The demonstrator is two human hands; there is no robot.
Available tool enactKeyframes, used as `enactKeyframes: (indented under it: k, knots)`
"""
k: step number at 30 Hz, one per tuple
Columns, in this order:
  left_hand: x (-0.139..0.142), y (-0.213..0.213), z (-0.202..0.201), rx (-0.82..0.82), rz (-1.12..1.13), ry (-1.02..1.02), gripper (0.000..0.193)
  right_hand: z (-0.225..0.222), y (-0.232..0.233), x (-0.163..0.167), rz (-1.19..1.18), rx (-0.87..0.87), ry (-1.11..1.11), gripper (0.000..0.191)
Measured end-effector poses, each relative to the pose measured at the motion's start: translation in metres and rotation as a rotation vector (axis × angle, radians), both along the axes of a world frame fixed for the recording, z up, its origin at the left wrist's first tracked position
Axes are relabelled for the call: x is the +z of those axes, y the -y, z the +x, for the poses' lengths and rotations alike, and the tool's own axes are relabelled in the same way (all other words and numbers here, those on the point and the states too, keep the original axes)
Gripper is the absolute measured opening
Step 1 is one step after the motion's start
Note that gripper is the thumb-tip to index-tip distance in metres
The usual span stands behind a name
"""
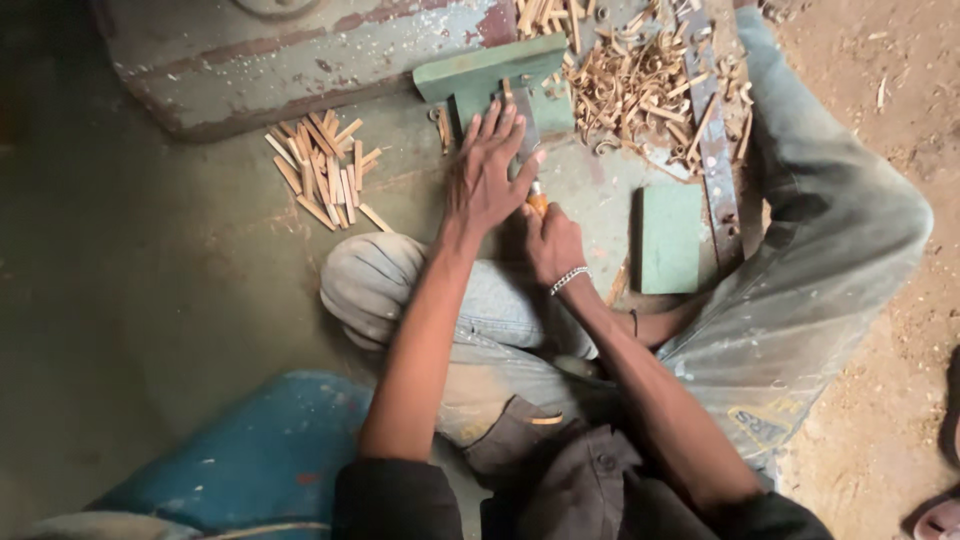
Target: The person sits cross-legged on the floor and uses a chisel to shave and split small wooden sticks against a green block, cutting thin slivers off one stick at a time and setting the cut pieces aside with the growing pile of shavings.
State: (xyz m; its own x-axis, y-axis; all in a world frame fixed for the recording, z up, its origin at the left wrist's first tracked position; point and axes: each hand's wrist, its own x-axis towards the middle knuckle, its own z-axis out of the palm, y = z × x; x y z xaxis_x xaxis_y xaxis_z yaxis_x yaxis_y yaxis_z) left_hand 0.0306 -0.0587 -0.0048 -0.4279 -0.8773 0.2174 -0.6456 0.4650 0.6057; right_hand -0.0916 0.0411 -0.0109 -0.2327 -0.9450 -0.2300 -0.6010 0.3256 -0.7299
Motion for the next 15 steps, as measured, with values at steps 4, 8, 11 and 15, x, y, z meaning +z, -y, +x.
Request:
enactKeyframes:
  k: [4, 8, 11, 15]
  knots:
    - [-0.002, -0.012, -0.009, 0.037, 0.060, -0.037, 0.054, 0.000, 0.012, -0.001, -0.041, 0.019, -0.020, 0.040]
    - [0.002, -0.019, -0.013, 0.058, 0.028, -0.055, 0.047, 0.002, 0.020, 0.005, -0.085, 0.025, -0.047, 0.042]
    - [0.011, -0.024, -0.008, 0.287, 0.235, -0.313, 0.039, -0.009, 0.009, 0.016, 0.238, -0.157, 0.555, 0.046]
    - [0.023, -0.019, 0.006, 0.544, 0.238, -0.321, 0.030, -0.036, -0.008, 0.034, 0.339, -0.214, 1.022, 0.048]
